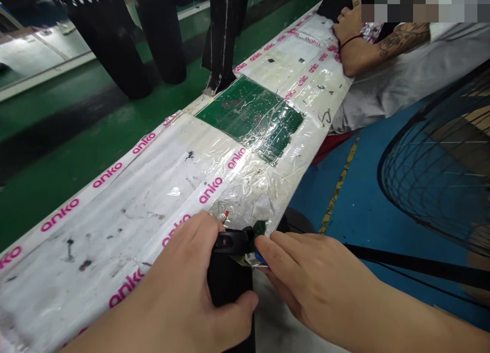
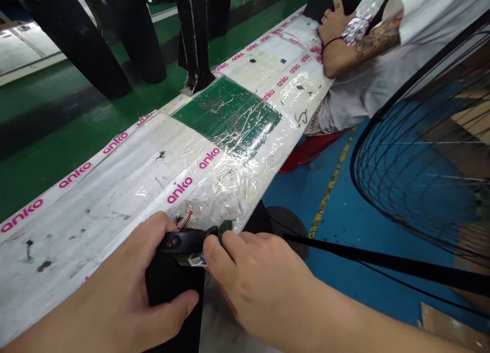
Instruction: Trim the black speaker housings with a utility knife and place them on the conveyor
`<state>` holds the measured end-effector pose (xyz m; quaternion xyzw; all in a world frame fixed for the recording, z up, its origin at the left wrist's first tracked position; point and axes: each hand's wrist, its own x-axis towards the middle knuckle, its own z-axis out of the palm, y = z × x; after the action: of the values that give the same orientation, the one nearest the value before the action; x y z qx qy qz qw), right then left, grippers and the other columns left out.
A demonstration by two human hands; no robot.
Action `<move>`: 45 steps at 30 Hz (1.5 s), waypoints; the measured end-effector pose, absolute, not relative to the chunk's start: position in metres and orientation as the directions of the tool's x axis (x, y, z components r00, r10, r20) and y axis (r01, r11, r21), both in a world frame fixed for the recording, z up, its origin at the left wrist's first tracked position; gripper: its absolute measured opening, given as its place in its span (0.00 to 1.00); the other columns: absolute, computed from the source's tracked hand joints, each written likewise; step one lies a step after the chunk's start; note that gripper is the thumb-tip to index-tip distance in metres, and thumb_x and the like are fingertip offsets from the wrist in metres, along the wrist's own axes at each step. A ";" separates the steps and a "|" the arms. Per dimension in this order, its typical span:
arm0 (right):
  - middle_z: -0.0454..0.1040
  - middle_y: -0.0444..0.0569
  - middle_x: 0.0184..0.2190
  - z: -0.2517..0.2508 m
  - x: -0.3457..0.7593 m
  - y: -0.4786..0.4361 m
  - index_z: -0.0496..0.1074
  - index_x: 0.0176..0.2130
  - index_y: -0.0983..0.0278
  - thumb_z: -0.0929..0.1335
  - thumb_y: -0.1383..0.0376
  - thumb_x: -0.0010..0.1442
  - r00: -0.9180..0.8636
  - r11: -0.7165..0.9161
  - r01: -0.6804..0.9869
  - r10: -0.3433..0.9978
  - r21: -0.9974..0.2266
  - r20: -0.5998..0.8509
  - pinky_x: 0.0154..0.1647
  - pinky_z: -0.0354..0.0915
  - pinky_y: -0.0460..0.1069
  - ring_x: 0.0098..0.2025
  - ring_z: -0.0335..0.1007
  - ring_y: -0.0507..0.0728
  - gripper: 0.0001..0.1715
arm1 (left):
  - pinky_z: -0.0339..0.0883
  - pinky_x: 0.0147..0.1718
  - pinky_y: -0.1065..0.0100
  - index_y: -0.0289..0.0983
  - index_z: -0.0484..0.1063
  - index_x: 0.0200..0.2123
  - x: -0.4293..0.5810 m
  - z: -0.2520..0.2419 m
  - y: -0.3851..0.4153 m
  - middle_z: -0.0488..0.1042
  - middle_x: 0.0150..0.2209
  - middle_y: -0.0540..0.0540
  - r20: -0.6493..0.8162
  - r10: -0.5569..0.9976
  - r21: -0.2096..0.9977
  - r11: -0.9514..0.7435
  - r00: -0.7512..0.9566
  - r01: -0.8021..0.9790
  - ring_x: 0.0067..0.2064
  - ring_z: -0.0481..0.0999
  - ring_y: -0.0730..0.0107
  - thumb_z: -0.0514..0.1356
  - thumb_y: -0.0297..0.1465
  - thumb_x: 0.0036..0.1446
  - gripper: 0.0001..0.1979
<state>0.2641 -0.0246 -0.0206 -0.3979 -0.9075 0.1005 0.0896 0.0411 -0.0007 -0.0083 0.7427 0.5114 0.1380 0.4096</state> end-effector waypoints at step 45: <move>0.74 0.42 0.27 0.016 0.274 -0.023 0.69 0.42 0.60 0.72 0.70 0.57 -0.662 0.645 0.749 0.728 -0.153 -0.176 0.18 0.40 0.54 0.19 0.69 0.58 0.13 | 0.67 0.33 0.58 0.41 0.62 0.35 0.053 -0.006 -0.006 0.70 0.36 0.46 -0.164 0.856 0.716 -0.240 0.491 0.656 0.37 0.72 0.55 0.64 0.33 0.50 0.13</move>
<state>0.2744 -0.0226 0.0162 -0.4079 -0.9055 0.1066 -0.0489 0.0529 -0.0063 -0.0061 0.7761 0.4869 0.1318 0.3783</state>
